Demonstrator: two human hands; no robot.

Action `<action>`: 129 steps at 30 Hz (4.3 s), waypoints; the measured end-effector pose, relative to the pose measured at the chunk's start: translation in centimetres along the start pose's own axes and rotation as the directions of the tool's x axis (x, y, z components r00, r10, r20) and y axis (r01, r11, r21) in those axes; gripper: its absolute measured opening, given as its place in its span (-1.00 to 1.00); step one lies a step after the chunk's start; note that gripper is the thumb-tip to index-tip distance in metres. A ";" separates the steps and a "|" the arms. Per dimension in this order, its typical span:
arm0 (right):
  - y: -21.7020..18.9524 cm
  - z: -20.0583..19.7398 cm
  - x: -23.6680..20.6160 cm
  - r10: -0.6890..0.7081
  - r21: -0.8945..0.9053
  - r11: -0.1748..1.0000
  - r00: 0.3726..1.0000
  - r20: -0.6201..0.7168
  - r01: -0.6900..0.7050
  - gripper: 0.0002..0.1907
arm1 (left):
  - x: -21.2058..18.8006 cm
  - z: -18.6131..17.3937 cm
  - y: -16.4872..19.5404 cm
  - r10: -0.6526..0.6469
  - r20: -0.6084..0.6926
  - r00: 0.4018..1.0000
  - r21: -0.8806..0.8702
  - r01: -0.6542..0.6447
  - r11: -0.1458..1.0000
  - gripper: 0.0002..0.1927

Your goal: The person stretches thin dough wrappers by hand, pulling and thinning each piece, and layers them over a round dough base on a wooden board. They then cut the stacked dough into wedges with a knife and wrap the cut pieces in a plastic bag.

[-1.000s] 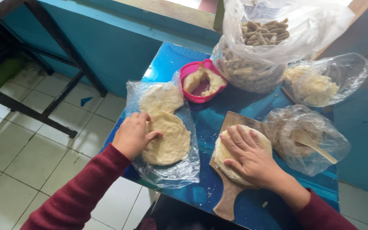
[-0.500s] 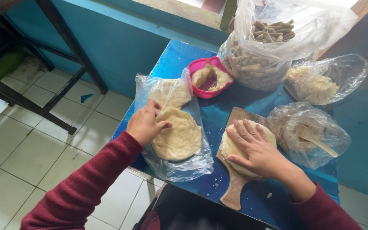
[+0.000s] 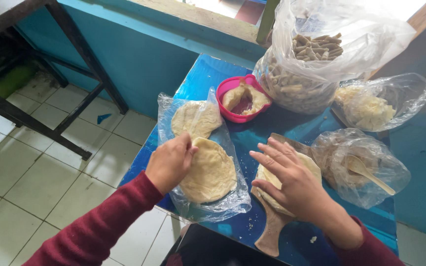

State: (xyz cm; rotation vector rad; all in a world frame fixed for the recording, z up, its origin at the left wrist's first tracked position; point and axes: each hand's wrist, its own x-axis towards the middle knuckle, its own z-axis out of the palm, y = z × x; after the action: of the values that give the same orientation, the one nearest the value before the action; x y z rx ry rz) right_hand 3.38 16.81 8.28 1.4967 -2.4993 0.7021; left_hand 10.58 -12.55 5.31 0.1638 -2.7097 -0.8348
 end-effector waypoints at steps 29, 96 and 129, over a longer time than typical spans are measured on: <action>6.4 -3.2 -2.7 -0.100 -0.028 0.995 0.960 -0.262 0.096 -0.51 | 7.7 15.1 8.9 0.544 0.590 0.597 -0.522 0.796 -0.307 -0.03; 17.5 -9.8 -5.8 0.902 0.875 0.376 0.336 -0.271 -0.304 -0.83 | 10.3 13.5 1.0 0.234 0.576 0.783 -0.761 0.618 -0.198 -0.40; 13.1 -3.0 -1.6 0.602 0.042 0.794 0.794 0.080 -0.606 -0.26 | 11.4 17.6 -2.3 0.163 0.472 0.866 -0.840 0.498 -0.214 -0.53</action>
State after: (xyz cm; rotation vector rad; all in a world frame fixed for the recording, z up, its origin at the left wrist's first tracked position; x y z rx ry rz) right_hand -7.49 24.67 6.16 0.6991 -3.0507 0.8294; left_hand -5.71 -7.31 -6.98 -0.0333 -1.2092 -3.1434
